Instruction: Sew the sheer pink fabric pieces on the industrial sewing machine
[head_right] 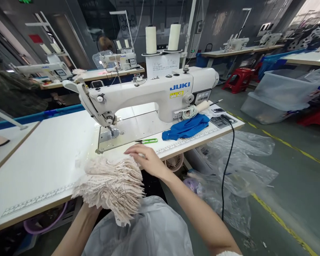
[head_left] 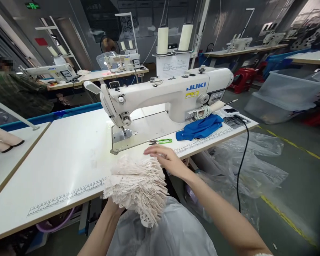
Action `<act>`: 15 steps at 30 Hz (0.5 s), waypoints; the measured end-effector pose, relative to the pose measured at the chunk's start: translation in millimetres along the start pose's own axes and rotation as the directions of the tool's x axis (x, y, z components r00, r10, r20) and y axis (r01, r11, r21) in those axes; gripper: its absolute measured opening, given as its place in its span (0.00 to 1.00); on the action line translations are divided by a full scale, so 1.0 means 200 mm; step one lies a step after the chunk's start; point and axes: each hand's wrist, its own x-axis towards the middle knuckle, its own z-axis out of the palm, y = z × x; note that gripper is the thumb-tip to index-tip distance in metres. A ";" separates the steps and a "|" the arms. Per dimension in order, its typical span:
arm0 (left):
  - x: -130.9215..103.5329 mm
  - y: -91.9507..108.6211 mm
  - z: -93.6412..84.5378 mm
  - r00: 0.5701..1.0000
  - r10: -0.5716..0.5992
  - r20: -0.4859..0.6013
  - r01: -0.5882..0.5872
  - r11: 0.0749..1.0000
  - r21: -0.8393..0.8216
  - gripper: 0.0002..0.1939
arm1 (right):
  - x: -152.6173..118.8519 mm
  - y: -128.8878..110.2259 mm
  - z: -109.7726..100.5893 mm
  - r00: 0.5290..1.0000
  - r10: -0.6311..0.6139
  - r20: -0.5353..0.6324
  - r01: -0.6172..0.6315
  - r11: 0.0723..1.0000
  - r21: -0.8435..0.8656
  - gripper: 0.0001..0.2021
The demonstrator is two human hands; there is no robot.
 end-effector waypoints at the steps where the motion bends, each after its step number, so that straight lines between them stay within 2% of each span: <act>1: 0.01 0.01 0.03 0.999 -0.036 0.001 0.036 0.995 -0.093 0.14 | -0.04 -0.02 0.00 0.998 0.027 0.056 -0.040 0.968 0.246 0.17; 3: 0.02 0.05 0.08 0.990 -0.133 0.035 0.138 0.953 -0.269 0.16 | -0.14 -0.03 0.00 0.979 0.142 0.149 -0.204 0.766 0.609 0.20; 5: 0.03 0.09 0.14 0.959 -0.258 0.119 0.284 0.866 -0.411 0.19 | -0.24 -0.01 0.01 0.932 0.309 0.191 -0.347 0.599 0.722 0.20; 7: 0.04 0.12 0.21 0.892 -0.386 0.236 0.452 0.731 -0.512 0.19 | -0.34 0.02 0.02 0.880 0.431 0.199 -0.420 0.510 0.751 0.21; 9: 0.03 0.13 0.28 0.790 -0.494 0.364 0.608 0.551 -0.572 0.17 | -0.43 0.04 0.04 0.845 0.499 0.193 -0.450 0.466 0.762 0.22; 11: 0.02 0.13 0.35 0.669 -0.564 0.483 0.723 0.342 -0.601 0.17 | -0.50 0.05 0.07 0.816 0.551 0.175 -0.458 0.433 0.777 0.22; 13: -0.01 0.11 0.42 0.548 -0.602 0.580 0.785 0.131 -0.605 0.17 | -0.55 0.05 0.09 0.790 0.594 0.151 -0.457 0.407 0.791 0.23; 15: -0.03 0.10 0.47 0.436 -0.622 0.650 0.799 -0.066 -0.598 0.16 | -0.58 0.05 0.09 0.770 0.622 0.139 -0.457 0.386 0.801 0.24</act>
